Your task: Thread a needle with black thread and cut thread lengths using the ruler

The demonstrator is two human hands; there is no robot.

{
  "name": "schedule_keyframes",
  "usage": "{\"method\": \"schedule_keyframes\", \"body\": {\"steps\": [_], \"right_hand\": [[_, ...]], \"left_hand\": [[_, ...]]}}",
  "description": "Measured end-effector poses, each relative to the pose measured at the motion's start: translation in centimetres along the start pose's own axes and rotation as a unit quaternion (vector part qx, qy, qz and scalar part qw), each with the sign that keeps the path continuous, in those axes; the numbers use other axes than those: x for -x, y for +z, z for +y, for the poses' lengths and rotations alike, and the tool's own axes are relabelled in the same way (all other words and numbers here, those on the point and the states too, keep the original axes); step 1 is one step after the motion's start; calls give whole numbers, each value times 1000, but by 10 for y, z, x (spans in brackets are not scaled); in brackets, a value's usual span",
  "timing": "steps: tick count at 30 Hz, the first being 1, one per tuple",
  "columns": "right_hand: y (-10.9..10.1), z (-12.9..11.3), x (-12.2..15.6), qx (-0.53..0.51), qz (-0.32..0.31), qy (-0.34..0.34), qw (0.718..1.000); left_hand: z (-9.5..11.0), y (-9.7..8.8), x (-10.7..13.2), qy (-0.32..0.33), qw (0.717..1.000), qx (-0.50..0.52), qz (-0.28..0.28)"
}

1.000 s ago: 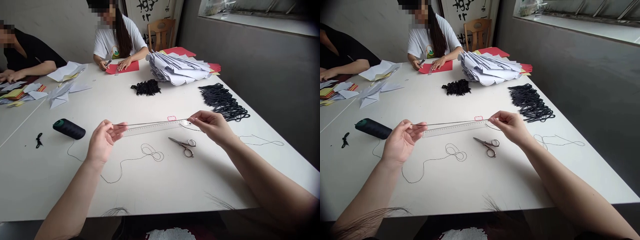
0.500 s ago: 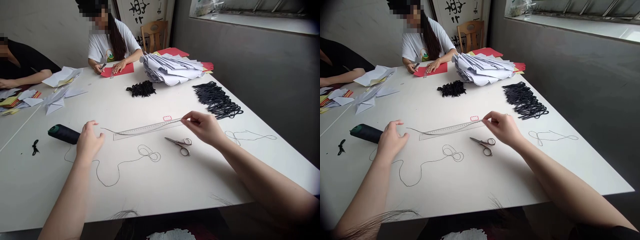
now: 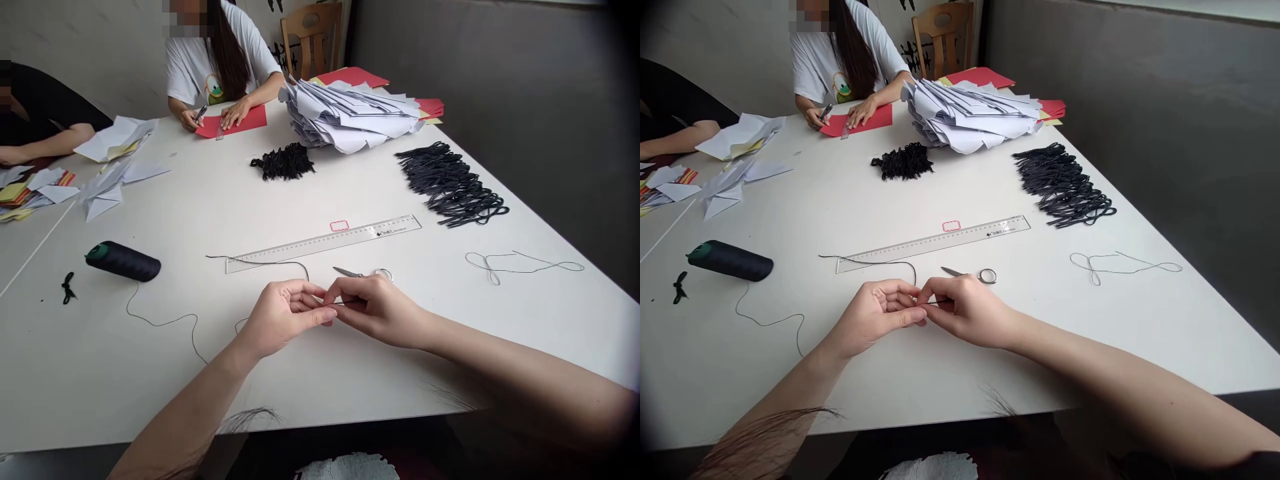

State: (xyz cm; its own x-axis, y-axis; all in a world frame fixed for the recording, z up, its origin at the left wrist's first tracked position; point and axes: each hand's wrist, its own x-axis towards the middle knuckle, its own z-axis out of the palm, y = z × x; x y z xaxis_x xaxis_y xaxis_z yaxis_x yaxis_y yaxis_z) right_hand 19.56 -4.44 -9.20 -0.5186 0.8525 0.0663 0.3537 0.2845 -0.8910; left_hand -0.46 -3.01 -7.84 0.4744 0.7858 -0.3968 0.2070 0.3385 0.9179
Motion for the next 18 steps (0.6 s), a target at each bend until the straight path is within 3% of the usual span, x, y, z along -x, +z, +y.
{"method": "schedule_keyframes", "body": {"steps": [5, 11, 18], "right_hand": [[-2, 0, 2, -69, -43, 62, 995], [-6, 7, -1, -20, 13, 85, 996], [-11, 6, -1, -85, 16, 78, 993]], "left_hand": [[-3, 0, 3, -21, 1000, 5, -21], [-6, 1, 3, -46, 999, 10, 3], [-10, 3, 9, 3, 1000, 30, 8]]}}
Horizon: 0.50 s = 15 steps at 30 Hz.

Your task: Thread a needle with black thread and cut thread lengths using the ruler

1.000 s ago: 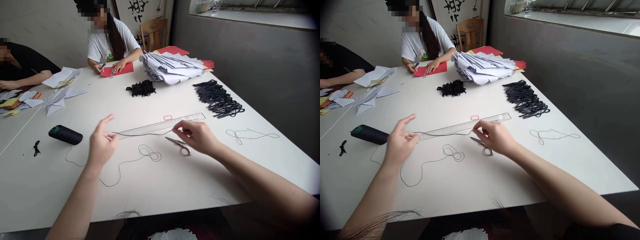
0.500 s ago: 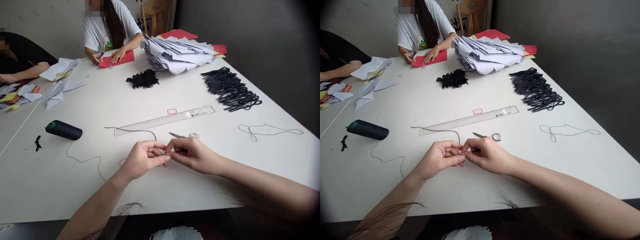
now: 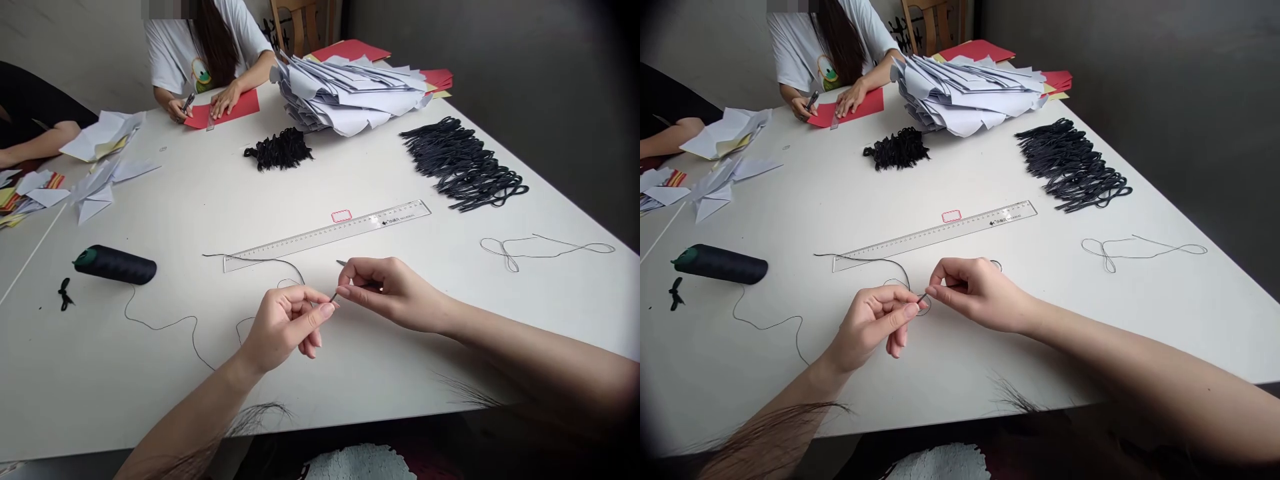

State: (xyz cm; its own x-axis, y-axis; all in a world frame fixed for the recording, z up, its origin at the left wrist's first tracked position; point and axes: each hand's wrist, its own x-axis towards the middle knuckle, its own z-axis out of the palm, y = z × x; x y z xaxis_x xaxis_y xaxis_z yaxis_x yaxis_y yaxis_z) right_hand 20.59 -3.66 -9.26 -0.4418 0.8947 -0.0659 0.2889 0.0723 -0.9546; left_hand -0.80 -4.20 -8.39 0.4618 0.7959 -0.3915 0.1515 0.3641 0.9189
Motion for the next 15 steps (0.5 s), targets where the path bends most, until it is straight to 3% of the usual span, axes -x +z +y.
{"method": "schedule_keyframes", "body": {"steps": [7, 15], "right_hand": [[-1, -2, 1, -59, 4, -1, 998], [-1, -1, 0, -58, 3, -5, 998]], "left_hand": [[-4, 0, 1, 37, 998, -20, 53], [-4, -1, 0, 57, 996, -30, 68]]}}
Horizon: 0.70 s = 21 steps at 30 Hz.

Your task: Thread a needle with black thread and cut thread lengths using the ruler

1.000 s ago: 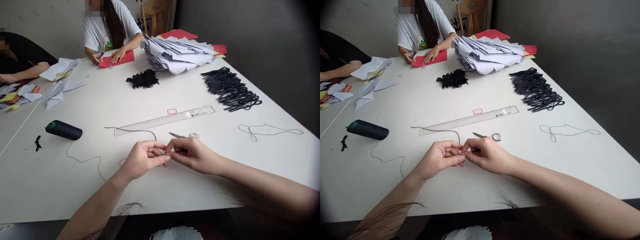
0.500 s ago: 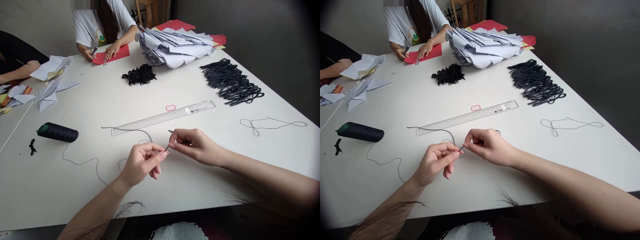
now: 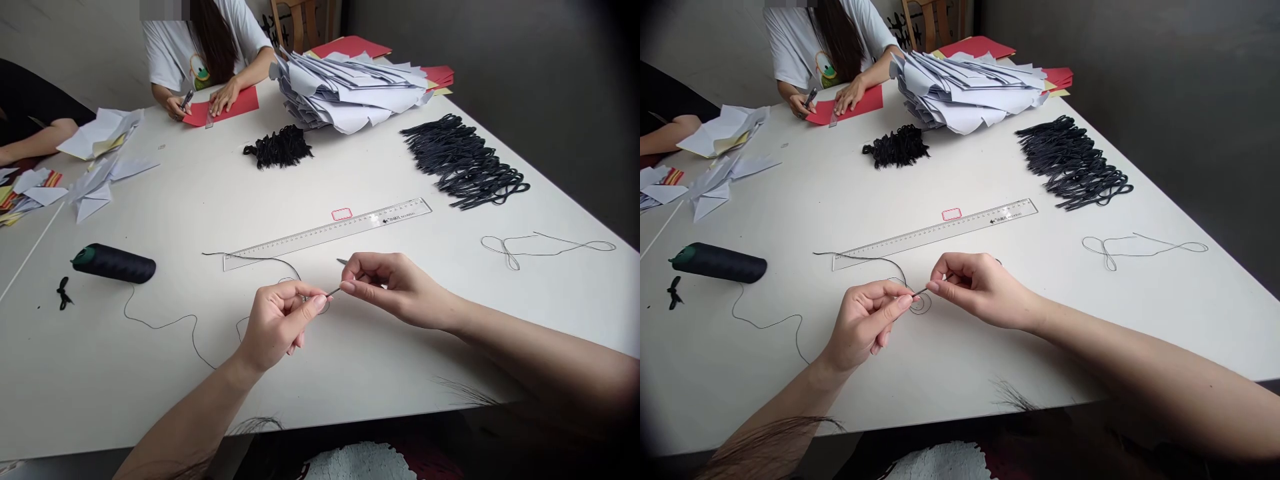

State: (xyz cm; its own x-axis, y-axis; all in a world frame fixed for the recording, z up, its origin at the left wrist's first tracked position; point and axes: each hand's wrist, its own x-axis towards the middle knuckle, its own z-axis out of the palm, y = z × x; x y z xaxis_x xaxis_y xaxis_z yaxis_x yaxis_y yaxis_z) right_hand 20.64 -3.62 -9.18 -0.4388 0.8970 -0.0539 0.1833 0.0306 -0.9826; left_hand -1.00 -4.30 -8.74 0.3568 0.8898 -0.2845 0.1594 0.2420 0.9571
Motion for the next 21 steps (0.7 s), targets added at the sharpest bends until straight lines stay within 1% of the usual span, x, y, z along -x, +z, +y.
{"method": "schedule_keyframes", "body": {"steps": [11, 21], "right_hand": [[0, 5, 1, 43, -7, 0, 999], [2, 6, 1, 55, -4, -4, 998]], "left_hand": [[2, 0, 2, 28, 999, -25, 14], [1, 0, 4, 22, 999, -34, 12]]}}
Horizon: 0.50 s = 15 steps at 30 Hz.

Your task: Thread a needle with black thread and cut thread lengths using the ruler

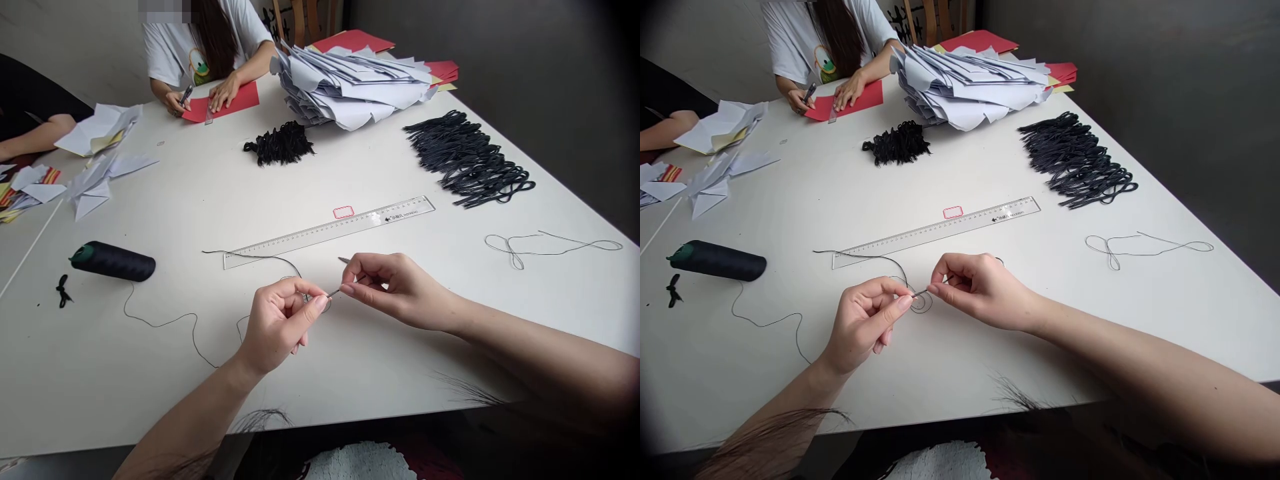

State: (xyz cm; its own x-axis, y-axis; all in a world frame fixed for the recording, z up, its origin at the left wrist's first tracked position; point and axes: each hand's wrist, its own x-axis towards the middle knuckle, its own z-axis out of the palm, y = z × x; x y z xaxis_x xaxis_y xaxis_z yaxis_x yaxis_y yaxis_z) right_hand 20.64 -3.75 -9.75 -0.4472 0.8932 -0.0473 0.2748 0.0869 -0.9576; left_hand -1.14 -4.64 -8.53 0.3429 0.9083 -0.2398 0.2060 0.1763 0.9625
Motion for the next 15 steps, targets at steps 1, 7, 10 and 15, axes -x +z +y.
{"method": "schedule_keyframes", "body": {"steps": [1, 7, 10, 15], "right_hand": [[0, 0, 0, 1, 0, 0, 1000], [-5, -2, -2, 7, 16, -14, 1000], [-8, -2, -3, 8, 41, -12, 999], [-9, -3, -2, 32, 61, -13, 998]], "left_hand": [[0, 0, 0, 0, 1000, -2, 0], [1, -2, -3, 15, 999, -26, 30], [1, -5, -4, 22, 997, -47, 58], [0, -7, -9, 4, 995, -62, 74]]}}
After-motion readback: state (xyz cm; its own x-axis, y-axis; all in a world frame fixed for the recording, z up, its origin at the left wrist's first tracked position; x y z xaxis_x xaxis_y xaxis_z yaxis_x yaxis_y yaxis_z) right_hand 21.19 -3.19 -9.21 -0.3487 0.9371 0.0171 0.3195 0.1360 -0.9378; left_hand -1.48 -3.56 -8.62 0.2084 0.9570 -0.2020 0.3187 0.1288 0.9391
